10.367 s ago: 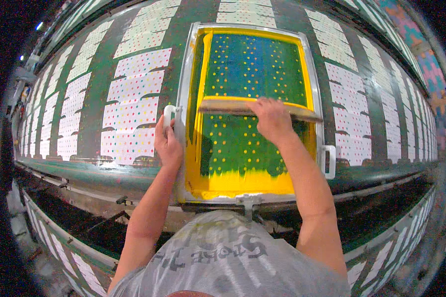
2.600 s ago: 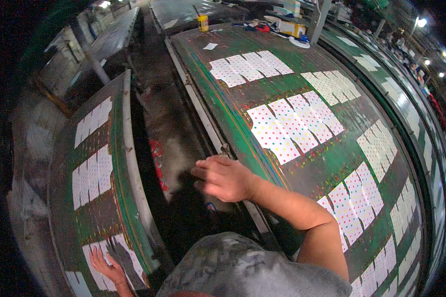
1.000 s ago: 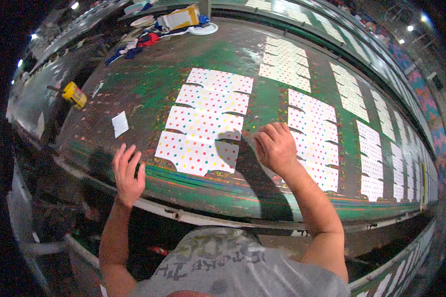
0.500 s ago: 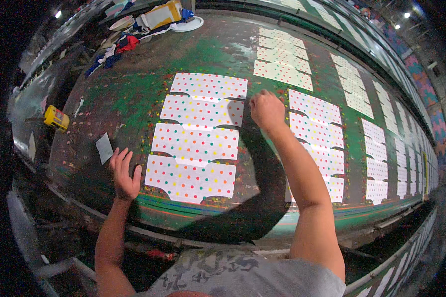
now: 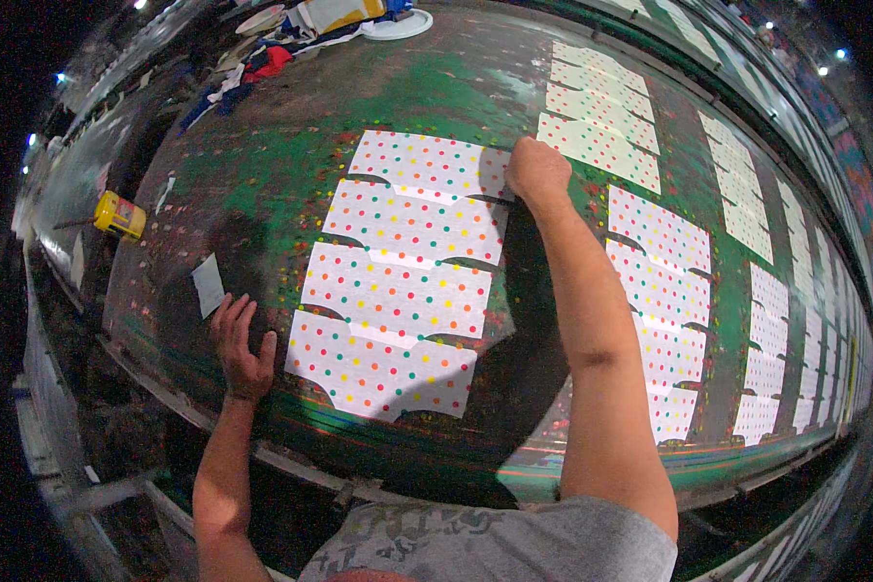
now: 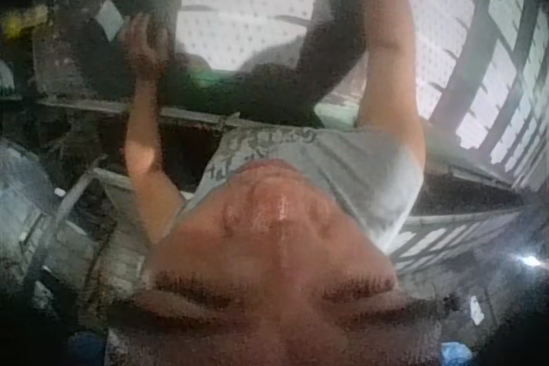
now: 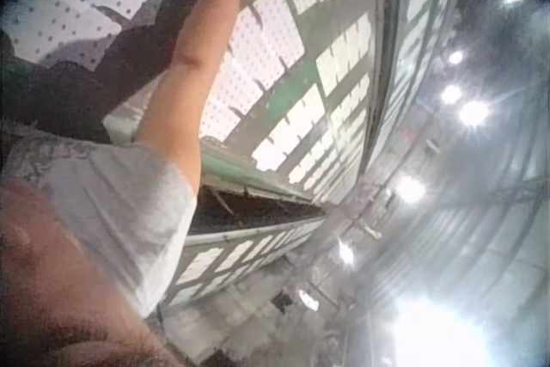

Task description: The person performs screen printing on small rectangular sheets using a yellow-framed screen and a squeegee. They pull the squeegee across the screen to transfer yellow ink onto the sheets, lift the screen, and then separate and stack the printed sheets on the table.

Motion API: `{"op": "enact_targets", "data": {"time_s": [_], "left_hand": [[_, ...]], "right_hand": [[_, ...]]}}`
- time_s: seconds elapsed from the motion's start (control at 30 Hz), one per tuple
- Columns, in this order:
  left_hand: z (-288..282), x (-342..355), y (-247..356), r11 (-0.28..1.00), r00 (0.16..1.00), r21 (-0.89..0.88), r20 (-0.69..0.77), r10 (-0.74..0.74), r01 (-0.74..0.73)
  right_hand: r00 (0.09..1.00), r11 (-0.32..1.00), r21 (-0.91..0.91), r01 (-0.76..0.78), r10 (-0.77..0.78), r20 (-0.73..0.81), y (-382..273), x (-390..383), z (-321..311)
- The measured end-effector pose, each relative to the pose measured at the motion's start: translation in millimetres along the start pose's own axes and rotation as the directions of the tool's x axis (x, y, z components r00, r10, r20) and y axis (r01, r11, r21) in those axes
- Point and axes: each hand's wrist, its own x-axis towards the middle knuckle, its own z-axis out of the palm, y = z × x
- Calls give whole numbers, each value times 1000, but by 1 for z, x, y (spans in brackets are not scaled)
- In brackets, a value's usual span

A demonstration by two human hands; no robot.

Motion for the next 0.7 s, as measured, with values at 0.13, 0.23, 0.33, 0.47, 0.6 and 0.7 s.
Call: {"op": "enact_targets", "data": {"time_s": [0.13,0.23,0.33,0.47,0.6,0.7], "left_hand": [[-2,-1,2,1000,1000,-4,-3,-14,14],[-1,-2,1,1000,1000,-15,-20,-2,2],[1,-2,-1,999,999,-33,-41,10,-11],[2,-5,-3,999,998,-46,-58,14,-17],[4,-7,-4,999,998,-48,-56,5,-8],[6,-7,-4,998,997,-59,-73,9,-13]], "right_hand": [[1000,1000,1,3,-3,-20,-1,-3,-1],[1000,1000,-22,-14,13,-25,-7,-6,1],[1000,998,-58,-12,11,-7,-12,-9,1],[995,998,-19,-59,57,-87,-12,-10,0],[997,999,-26,-36,34,-76,-14,-9,6],[998,998,-57,-4,1,-57,-16,-9,9]]}}
